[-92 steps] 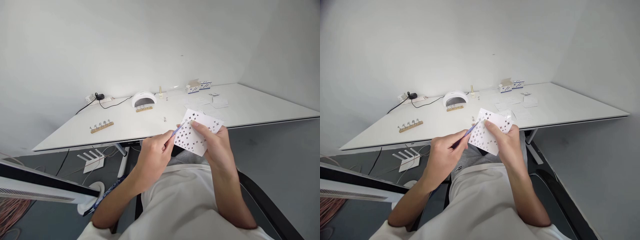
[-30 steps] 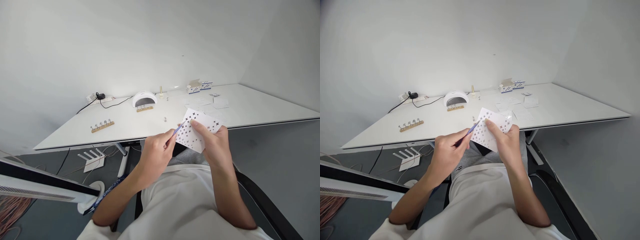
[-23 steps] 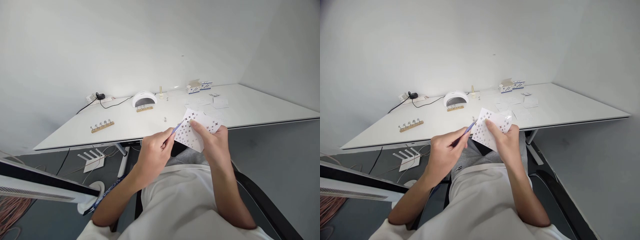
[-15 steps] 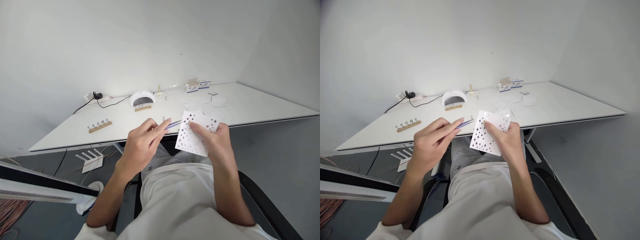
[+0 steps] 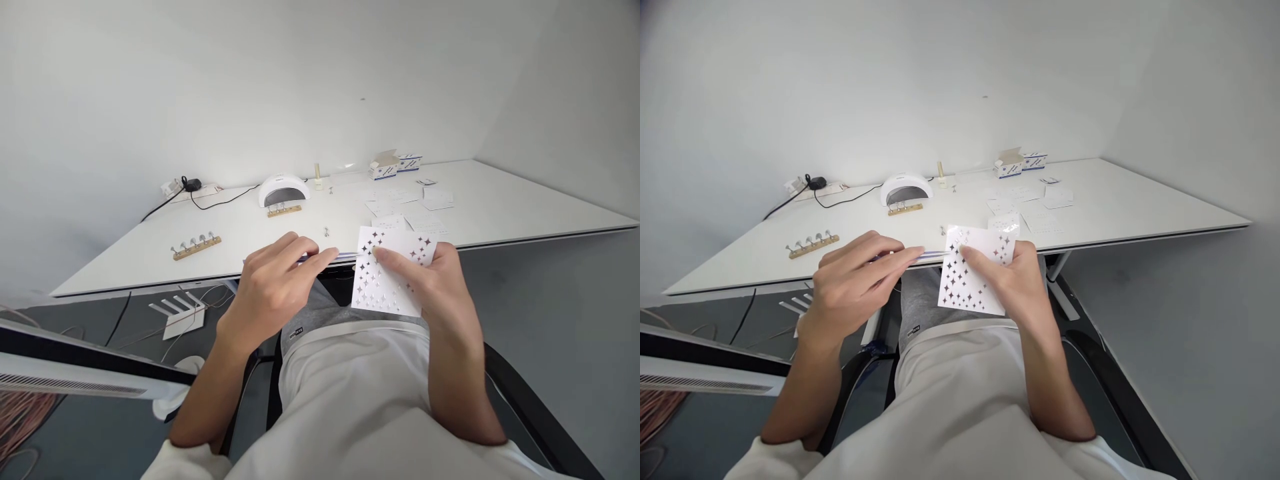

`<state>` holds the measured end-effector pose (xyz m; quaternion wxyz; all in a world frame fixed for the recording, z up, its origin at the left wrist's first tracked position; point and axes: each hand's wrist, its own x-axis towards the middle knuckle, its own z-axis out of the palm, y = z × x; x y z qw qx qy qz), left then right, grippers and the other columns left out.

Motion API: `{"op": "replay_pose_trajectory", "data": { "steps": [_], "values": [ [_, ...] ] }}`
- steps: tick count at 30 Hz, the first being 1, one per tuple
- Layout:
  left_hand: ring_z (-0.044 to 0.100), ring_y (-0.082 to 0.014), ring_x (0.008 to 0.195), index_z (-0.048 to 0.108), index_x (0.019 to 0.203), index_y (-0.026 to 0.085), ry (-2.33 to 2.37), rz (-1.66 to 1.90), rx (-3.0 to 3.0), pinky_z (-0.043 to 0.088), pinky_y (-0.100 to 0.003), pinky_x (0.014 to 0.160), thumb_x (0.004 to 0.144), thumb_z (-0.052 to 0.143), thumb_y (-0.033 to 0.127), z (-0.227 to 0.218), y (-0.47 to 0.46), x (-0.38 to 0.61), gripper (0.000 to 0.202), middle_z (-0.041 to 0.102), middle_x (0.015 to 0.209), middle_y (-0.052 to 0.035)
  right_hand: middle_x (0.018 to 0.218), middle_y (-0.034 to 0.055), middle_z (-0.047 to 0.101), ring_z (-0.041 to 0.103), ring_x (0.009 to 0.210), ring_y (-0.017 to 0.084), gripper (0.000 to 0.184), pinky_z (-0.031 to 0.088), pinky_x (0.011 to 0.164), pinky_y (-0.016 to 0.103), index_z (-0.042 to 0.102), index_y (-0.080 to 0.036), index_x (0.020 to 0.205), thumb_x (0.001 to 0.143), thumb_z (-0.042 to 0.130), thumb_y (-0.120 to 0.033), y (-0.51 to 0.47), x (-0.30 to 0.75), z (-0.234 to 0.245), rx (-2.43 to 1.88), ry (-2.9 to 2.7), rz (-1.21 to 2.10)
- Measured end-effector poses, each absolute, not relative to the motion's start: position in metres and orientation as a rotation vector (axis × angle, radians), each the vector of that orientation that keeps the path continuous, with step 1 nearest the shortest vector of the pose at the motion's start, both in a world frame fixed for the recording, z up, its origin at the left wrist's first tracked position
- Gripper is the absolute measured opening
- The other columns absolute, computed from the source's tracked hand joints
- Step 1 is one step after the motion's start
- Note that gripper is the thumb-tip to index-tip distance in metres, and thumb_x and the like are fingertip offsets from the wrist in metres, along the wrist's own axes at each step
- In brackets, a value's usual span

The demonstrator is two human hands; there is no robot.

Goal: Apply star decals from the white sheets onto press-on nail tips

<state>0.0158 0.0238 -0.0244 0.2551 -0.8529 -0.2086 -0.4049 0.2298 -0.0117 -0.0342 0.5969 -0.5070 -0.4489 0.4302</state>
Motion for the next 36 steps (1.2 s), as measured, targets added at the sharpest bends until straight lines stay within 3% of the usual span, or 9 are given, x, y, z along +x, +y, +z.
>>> {"op": "replay_pose_trajectory", "data": {
  "steps": [9,21,29,36],
  "values": [
    [0.05,-0.0103,0.067,0.068,0.099,0.014,-0.569,-1.075,-2.314,0.039,-0.024,0.056,0.074,0.06,-0.008,-0.0247,0.0233,0.0138,0.034,0.061,0.077,-0.0022,0.087,0.0063,0.076,0.072,0.084,0.029,0.02,0.059,0.06,0.033,0.074,-0.022,0.08,0.067,0.082,-0.035,-0.0121,0.2303,-0.0363,-1.158,-1.096,1.003],
    [0.049,-0.0095,0.068,0.066,0.099,0.016,-0.592,-1.067,-2.327,0.037,-0.023,0.055,0.075,0.059,-0.008,-0.0259,0.0237,0.0137,0.034,0.06,0.077,-0.0005,0.083,0.0056,0.075,0.072,0.08,0.028,0.017,0.058,0.058,0.032,0.073,-0.022,0.074,0.068,0.082,-0.035,-0.0131,0.2323,-0.0364,-1.158,-1.132,0.972],
    [0.051,-0.0093,0.069,0.065,0.101,0.017,-0.59,-1.073,-2.346,0.037,-0.022,0.055,0.077,0.058,-0.007,-0.0257,0.0239,0.0127,0.035,0.06,0.079,-0.0005,0.087,0.0052,0.076,0.072,0.084,0.028,0.017,0.058,0.061,0.031,0.075,-0.023,0.081,0.07,0.081,-0.035,-0.0126,0.2308,-0.0365,-1.153,-1.125,0.988],
    [0.049,-0.0099,0.067,0.065,0.099,0.015,-0.588,-1.056,-2.338,0.035,-0.023,0.054,0.075,0.061,-0.007,-0.0243,0.0222,0.0137,0.033,0.061,0.078,-0.0011,0.08,0.0042,0.074,0.071,0.078,0.027,0.016,0.056,0.057,0.031,0.073,-0.022,0.073,0.07,0.08,-0.035,-0.014,0.2315,-0.0367,-1.166,-1.155,0.956]
  ]
}}
